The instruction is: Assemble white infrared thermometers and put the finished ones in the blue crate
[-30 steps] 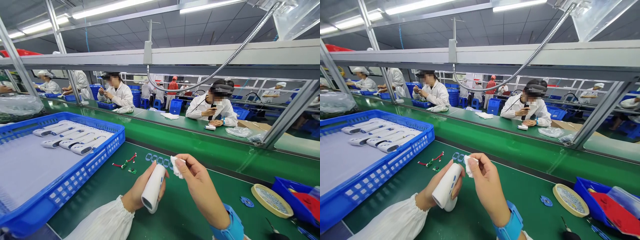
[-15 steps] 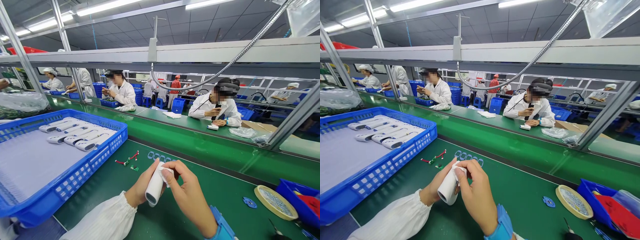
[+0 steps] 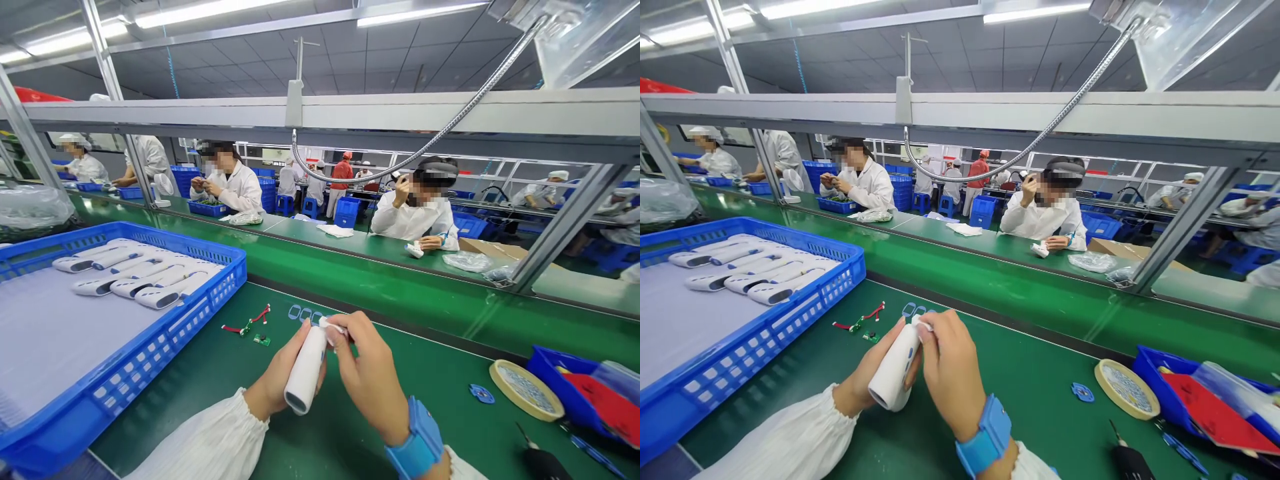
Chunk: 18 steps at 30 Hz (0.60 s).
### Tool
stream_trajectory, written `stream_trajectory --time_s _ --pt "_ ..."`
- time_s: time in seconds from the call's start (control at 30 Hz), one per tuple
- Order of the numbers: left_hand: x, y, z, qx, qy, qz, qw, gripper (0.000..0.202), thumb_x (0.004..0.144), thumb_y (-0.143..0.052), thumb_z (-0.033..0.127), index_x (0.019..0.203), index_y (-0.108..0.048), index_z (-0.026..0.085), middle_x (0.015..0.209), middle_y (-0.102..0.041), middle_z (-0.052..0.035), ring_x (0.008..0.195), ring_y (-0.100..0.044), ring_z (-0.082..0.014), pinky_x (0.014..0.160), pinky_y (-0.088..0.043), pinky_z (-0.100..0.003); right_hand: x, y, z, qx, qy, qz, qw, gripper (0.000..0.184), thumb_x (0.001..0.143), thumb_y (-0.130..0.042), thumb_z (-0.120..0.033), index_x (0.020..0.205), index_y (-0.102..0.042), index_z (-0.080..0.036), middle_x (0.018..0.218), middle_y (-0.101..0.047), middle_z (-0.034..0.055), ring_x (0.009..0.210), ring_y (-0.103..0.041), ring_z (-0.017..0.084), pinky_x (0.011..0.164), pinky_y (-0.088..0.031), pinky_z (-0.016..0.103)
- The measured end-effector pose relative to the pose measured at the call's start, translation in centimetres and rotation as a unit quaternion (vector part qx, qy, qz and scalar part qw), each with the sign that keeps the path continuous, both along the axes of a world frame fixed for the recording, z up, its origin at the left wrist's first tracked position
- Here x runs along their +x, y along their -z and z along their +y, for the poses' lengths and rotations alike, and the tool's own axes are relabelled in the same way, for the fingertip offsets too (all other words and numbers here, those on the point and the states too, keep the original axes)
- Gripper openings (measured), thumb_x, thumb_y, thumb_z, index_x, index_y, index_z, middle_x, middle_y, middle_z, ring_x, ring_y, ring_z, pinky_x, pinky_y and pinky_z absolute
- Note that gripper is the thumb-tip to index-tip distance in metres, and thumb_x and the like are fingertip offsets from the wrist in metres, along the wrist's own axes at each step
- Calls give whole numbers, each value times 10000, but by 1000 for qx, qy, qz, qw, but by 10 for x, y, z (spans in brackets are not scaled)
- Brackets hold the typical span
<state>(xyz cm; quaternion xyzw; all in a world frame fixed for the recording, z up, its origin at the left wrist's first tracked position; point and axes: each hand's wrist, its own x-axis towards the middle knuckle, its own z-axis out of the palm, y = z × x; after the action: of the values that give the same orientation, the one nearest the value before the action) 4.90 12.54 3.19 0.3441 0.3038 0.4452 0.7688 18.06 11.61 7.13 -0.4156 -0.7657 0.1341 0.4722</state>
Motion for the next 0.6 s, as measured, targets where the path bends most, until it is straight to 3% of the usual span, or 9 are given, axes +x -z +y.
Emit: stream_trajectory --time_s 0.17,0.37,0.6 --pt "-3 -1 2 75 26 -55 995 519 853 -306 573 820 -569 128 408 -500 -10 330 -419 -107 370 -327 -203 11 -11 4 -81 29 60 995 190 874 -458 -345 840 -582 -205 745 -594 12 628 -512 142 559 -401 253" --pt "-5 -2 2 75 40 -70 994 533 888 -227 527 813 -567 124 416 -493 -15 335 -417 -111 369 -319 -207 19 -19 4 -88 40 54 994 223 856 -473 -377 813 -593 -194 708 -594 18 606 -510 142 539 -397 257" --pt "-6 -2 2 68 20 -60 996 486 872 -293 546 812 -551 139 435 -495 -2 350 -425 -102 398 -312 -202 42 -37 4 -116 51 99 987 234 864 -446 -393 889 -562 -191 741 -573 17 640 -513 137 570 -419 257"
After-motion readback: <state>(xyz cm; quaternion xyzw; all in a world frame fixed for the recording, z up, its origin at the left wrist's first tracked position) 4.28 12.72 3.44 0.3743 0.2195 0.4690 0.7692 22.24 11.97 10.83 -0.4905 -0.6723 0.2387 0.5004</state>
